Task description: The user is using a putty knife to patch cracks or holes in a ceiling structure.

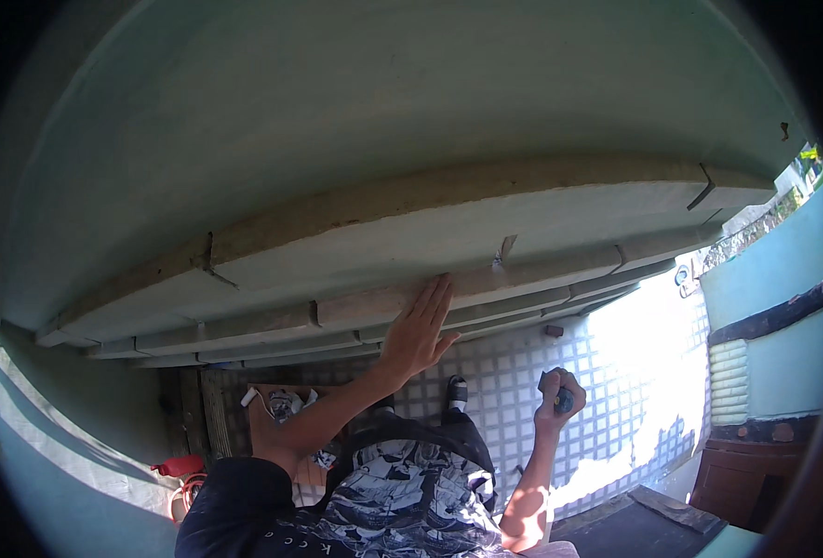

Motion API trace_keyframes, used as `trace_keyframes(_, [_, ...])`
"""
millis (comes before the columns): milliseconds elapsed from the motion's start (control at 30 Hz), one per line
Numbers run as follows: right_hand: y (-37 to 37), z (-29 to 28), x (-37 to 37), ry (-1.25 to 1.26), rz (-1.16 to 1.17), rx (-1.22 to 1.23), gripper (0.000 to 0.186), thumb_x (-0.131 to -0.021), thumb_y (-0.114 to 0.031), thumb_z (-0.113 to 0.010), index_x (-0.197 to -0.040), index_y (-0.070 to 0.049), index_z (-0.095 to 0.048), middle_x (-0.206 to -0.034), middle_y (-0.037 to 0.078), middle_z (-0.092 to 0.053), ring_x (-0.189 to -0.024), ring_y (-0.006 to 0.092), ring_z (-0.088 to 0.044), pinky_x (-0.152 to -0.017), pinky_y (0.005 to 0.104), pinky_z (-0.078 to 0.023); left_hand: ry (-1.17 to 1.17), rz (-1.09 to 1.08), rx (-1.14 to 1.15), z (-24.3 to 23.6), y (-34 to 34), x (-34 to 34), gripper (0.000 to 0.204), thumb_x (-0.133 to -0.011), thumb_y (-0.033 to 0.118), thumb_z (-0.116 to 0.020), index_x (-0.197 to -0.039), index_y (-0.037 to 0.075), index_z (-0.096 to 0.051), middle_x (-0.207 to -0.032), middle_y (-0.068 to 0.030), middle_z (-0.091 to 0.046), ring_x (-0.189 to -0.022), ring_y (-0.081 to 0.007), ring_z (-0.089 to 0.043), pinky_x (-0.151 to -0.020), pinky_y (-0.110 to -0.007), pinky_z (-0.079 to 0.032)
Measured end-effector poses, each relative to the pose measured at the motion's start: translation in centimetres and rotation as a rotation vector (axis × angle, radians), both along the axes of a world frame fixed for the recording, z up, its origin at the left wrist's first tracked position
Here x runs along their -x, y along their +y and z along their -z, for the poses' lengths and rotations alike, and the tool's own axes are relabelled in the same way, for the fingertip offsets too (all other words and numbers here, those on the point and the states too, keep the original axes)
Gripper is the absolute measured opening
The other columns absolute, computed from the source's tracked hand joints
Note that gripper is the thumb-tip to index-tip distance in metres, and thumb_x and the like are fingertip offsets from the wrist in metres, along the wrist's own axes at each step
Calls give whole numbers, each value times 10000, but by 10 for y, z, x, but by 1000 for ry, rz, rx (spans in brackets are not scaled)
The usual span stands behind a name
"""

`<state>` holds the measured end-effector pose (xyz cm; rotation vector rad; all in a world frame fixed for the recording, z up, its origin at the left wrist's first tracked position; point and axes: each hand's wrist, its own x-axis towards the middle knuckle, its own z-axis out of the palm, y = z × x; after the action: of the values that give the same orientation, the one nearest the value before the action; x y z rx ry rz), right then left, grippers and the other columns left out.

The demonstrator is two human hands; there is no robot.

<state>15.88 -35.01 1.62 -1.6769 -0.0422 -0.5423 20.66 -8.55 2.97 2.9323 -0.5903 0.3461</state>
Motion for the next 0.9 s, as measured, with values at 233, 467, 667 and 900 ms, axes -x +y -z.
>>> trace_keyframes(233, [6, -1, -10, 14, -39, 31, 341, -936, -97, -541, -636, -19, -399, -566, 15, -426, -531, 88, -364, -491, 264, -283, 43, -226, 17, -6, 40, 39, 707, -942, 426, -495, -1425, -61, -322, -1510, -203, -289, -1398, -311, -293, -1142, -388, -290])
trace_keyframes(467, [21, 4, -7, 37, -85, 12, 347, -945, -117, -550, -639, -26, -414, -569, 12, -442, -524, 80, -373, -486, 258, -286, 22, -454, 130, -7, 74, 71, 662, -939, 366, -523, -1400, -77, -348, -1489, -222, -315, -1350, -350, -367, -1114, -419, -335])
trace_keyframes(667, [37, 0, -3, 40, -91, -22, 319, -945, -112, -561, -662, -35, -433, -603, -4, -430, -555, 68, -371, -508, 249, -291, 21, -570, 117, -9, 96, 86, 679, -958, 375, -500, -1427, -72, -295, -1482, -265, -297, -1370, -376, -336, -1119, -436, -325])
trace_keyframes(900, [67, -15, 3, -26, -120, 159, 244, -870, -213, -500, -758, 3, -513, -775, 119, -543, -696, 211, -522, -627, 329, -402, -5, -483, 819, 6, 84, 102, 727, -950, 276, -540, -1461, -84, -170, -1508, -330, -173, -1403, -438, -231, -1115, -485, -302])
